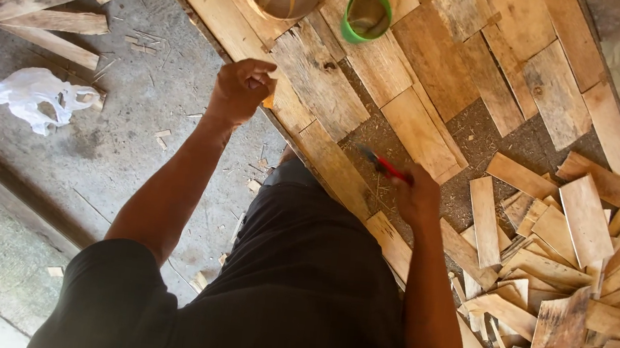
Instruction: Assemble and glue thin wood slats onto a wooden base to create a decorative pattern.
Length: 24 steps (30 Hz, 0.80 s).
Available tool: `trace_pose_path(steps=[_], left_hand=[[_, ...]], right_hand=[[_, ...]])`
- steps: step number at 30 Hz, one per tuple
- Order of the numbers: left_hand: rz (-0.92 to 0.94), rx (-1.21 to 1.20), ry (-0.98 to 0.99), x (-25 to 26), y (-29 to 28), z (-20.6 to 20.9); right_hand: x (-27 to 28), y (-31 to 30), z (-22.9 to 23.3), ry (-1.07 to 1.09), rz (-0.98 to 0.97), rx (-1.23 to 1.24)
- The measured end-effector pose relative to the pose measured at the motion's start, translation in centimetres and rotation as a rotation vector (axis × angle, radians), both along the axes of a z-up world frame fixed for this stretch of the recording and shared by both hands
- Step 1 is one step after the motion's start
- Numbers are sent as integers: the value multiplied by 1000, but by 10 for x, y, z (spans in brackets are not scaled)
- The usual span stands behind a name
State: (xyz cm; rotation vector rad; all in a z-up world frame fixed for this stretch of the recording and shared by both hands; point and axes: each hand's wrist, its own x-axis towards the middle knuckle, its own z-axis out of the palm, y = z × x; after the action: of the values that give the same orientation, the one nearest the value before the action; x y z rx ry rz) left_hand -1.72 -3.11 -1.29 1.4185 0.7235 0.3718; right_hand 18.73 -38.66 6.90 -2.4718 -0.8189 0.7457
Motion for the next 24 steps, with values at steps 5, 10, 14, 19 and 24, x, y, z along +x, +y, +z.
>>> trace_pose_path(steps=[5,10,14,19,24], left_hand=[[131,-260,7,12,-25,9],[152,-409,-134,36,-42,18],[126,-412,-160,57,-48,39],[76,-265,-149,71,-56,68],[-80,-24,-143,75,-75,97]], right_hand=[[8,-116,-26,28,-233,-99],[5,-167,-40,-96,-285,-181],[-1,-171,-44,-270,-239,-109],[-8,-136,-24,-510,-202,-282],[-16,-76,-25,30,-410,260]])
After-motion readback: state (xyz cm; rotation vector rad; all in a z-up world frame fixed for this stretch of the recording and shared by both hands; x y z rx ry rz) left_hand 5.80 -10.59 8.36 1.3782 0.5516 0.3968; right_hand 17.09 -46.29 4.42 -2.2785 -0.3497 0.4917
